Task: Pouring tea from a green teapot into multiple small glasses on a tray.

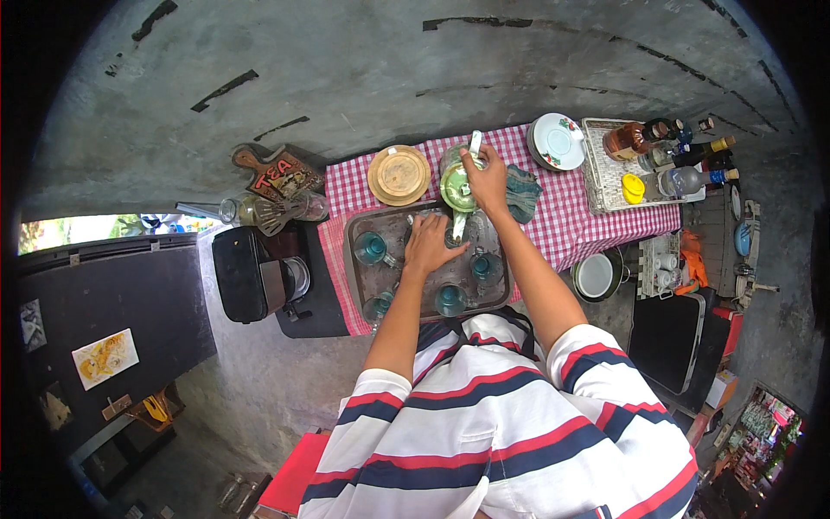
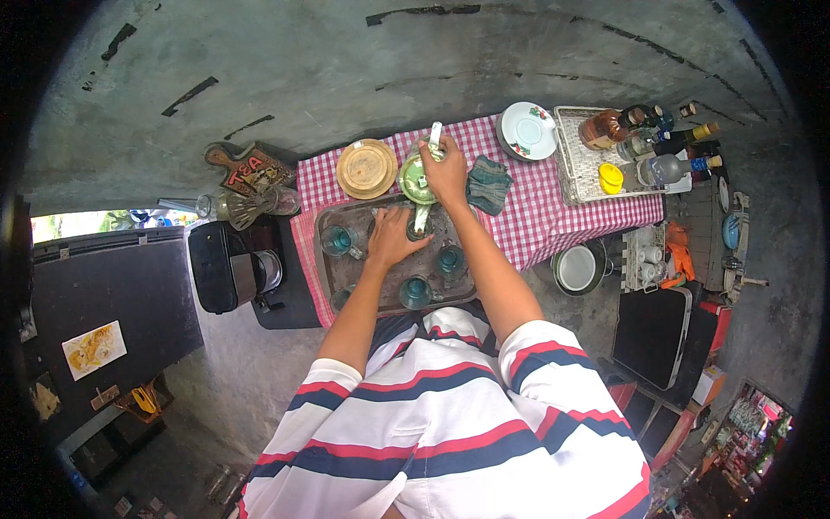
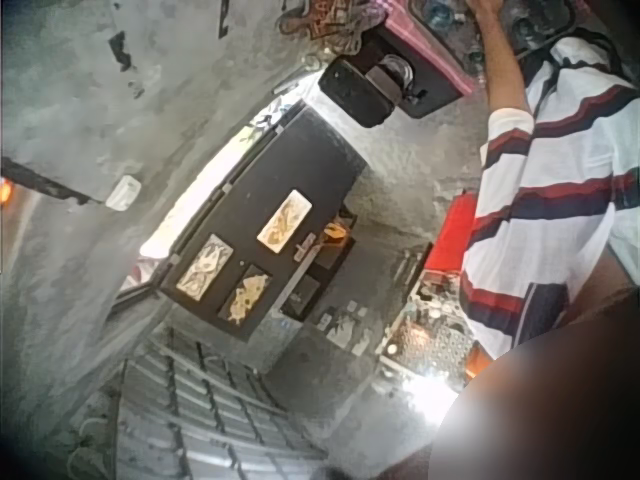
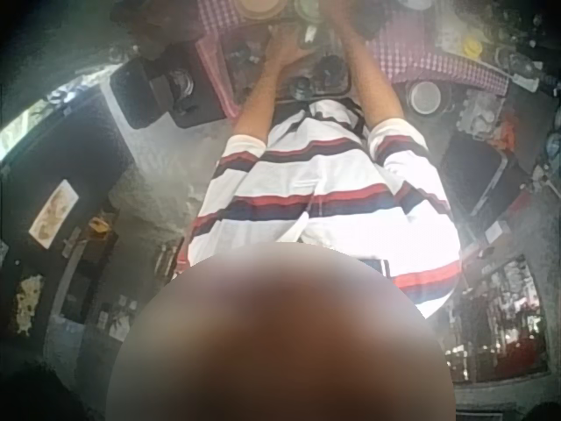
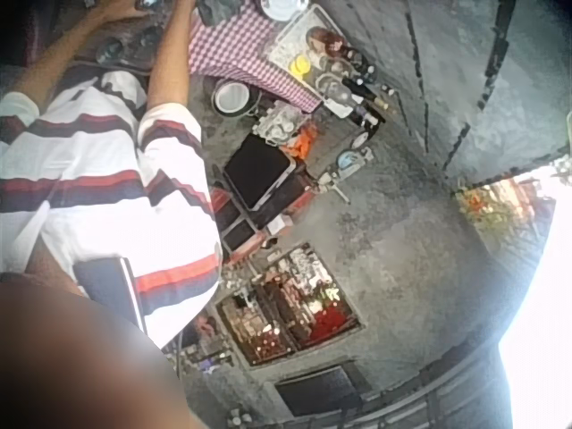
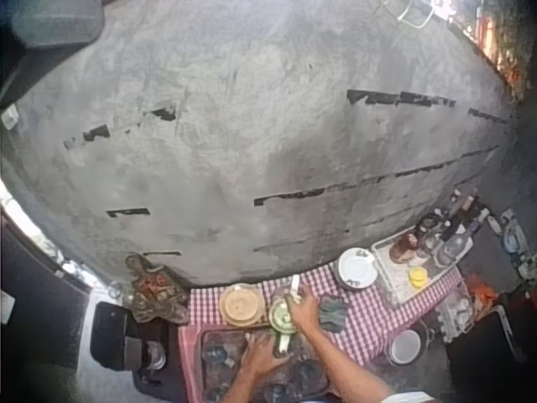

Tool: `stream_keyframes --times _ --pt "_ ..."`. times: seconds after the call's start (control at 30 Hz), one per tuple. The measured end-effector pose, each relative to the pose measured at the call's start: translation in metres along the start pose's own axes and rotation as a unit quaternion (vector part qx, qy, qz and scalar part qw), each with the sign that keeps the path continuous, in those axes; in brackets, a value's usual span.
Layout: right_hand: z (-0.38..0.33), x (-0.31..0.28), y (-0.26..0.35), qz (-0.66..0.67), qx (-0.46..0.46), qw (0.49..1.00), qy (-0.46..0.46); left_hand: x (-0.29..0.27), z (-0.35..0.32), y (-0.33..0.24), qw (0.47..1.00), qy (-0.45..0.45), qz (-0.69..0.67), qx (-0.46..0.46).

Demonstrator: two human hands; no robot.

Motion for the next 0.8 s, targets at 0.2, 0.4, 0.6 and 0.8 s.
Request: stream_keyframes --times 0.2,0.4,0.6,0.8 --pt "-0.0011 -0.0001 0.0014 -0.003 -0.004 1.0 0.0 -0.0001 0.0004 -0.0001 1.0 0.007 -0.006 -0.002" --pt "-0.0011 -0.0007 -0.0002 0.003 -0.004 1.0 0.0 0.0001 0.0002 -0.0008 1.0 -0.002 0.003 -0.001" --pt "0.0003 -0.0009 0.0032 -0.001 0.003 1.0 -0.003 0.0009 -0.0003 0.0001 1.0 -0.019 0.003 0.001" --pt "0.0024 0.0004 0.0056 -0.007 0.007 1.0 -0.009 0.0057 -0.0018 0.004 1.0 -0.016 -0.003 -0.006"
Point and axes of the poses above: each hand's wrist, its own z-axis towards the middle knuckle, its own x-axis out of the palm, y = z × x, the point moved 4 cm from there along z, towards the middle knuckle, and after that the axes turned 13 degrees about z, right-handed, at the moved point
